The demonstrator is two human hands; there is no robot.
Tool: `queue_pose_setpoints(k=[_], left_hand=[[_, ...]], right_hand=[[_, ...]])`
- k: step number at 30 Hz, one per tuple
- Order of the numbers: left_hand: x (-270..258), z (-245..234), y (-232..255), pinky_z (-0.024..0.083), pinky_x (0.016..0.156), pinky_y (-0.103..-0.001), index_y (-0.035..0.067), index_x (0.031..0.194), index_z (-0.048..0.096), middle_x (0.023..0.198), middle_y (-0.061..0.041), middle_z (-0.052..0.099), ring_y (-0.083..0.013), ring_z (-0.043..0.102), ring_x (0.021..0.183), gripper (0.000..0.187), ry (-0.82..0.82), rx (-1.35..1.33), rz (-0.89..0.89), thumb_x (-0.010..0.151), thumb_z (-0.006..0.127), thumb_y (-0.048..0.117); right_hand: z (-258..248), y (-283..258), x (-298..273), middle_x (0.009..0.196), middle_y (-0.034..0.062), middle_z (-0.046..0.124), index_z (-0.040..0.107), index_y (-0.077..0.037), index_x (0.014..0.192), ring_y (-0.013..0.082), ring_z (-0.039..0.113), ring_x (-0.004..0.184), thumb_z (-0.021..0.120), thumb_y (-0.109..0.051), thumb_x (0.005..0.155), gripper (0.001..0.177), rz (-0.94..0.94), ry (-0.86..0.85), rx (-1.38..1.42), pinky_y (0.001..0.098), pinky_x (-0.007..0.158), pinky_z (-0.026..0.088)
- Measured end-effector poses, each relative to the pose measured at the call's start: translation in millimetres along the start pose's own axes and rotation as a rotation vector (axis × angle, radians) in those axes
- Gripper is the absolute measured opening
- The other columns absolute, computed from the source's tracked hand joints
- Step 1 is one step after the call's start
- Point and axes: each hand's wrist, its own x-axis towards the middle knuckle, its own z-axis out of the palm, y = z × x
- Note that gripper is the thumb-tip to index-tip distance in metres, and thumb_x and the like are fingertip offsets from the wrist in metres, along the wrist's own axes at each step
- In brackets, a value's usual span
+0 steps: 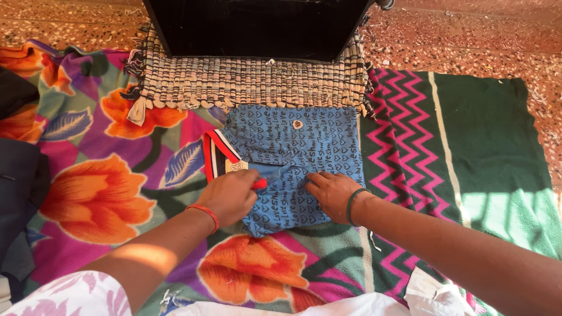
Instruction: The person folds a blue patterned shirt on a colorful mat, smoothing it out and folding it into a compact square. They then place the folded shirt into a black storage box containing other folded clothes.
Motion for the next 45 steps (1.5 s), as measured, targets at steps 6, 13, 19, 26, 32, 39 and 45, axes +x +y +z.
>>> queue_pose_setpoints(k=[6, 13, 19, 26, 32, 39, 45], left_hand=[[11.6, -6.9, -9.1, 0.053, 0.086, -0.052, 0.005, 0.106, 0.065, 0.102, -0.023, 0.070, -0.0440, 0.066, 0.099, 0.026, 0.169, -0.201, -0.260, 0.087, 0.057, 0.020], [17.4, 0.1, -23.3, 0.053, 0.086, -0.051, -0.001, 0.095, 0.066, 0.103, -0.024, 0.070, -0.0434, 0.067, 0.098, 0.023, 0.192, -0.185, -0.202, 0.084, 0.061, 0.018], [17.4, -3.8, -27.6, 0.053, 0.087, -0.049, 0.001, 0.103, 0.068, 0.099, -0.026, 0.071, -0.0440, 0.068, 0.096, 0.026, 0.123, -0.254, -0.289, 0.086, 0.059, 0.019], [22.2, -1.8, -30.4, 0.052, 0.091, -0.050, 0.003, 0.109, 0.069, 0.102, -0.026, 0.072, -0.0451, 0.068, 0.100, 0.030, 0.172, -0.233, -0.375, 0.087, 0.061, 0.022], [22.3, -7.0, -19.5, 0.054, 0.088, -0.049, 0.008, 0.101, 0.073, 0.095, -0.022, 0.075, -0.0415, 0.070, 0.095, 0.032, 0.104, -0.225, -0.452, 0.090, 0.063, 0.037], [29.3, 0.3, -21.1, 0.056, 0.088, -0.049, 0.011, 0.099, 0.076, 0.097, -0.021, 0.074, -0.0418, 0.070, 0.096, 0.026, 0.144, -0.106, -0.431, 0.088, 0.065, 0.032], [35.2, 11.8, -29.0, 0.056, 0.089, -0.049, 0.012, 0.097, 0.077, 0.099, -0.021, 0.073, -0.0415, 0.070, 0.097, 0.022, 0.142, -0.106, -0.457, 0.084, 0.066, 0.025]], right_hand=[[-1.5, -1.9, 2.8, 0.138, 0.0186, 0.054, 0.058, -0.004, 0.125, 0.0344, 0.060, 0.119, 0.069, -0.015, 0.080, 0.047, 0.012, -0.019, 0.002, 0.0462, 0.095, 0.051], [-1.8, -2.3, 1.1, 0.138, 0.0186, 0.055, 0.058, -0.004, 0.125, 0.0356, 0.059, 0.121, 0.070, -0.015, 0.080, 0.048, 0.012, 0.010, 0.018, 0.0467, 0.096, 0.051], [0.1, -2.5, 1.2, 0.140, 0.0190, 0.053, 0.057, -0.004, 0.127, 0.0360, 0.058, 0.123, 0.070, -0.016, 0.080, 0.050, 0.029, -0.009, -0.001, 0.0473, 0.096, 0.050], [0.9, -4.0, -0.1, 0.140, 0.0183, 0.053, 0.057, -0.004, 0.128, 0.0364, 0.057, 0.125, 0.070, -0.016, 0.081, 0.050, 0.029, -0.001, -0.004, 0.0468, 0.098, 0.050], [-5.6, -7.4, 3.8, 0.140, 0.0183, 0.053, 0.058, -0.003, 0.126, 0.0361, 0.057, 0.125, 0.070, -0.017, 0.080, 0.050, 0.045, -0.029, 0.005, 0.0461, 0.098, 0.050], [-28.6, -8.8, 27.9, 0.116, 0.0103, 0.066, 0.069, -0.010, 0.111, 0.0340, 0.065, 0.110, 0.066, -0.023, 0.088, 0.027, 0.240, -0.025, 0.270, 0.0471, 0.089, 0.054], [-41.8, -14.4, 68.3, 0.108, 0.0092, 0.069, 0.072, -0.010, 0.102, 0.0342, 0.069, 0.098, 0.064, -0.022, 0.092, 0.018, 0.285, 0.165, 0.378, 0.0471, 0.083, 0.056]])
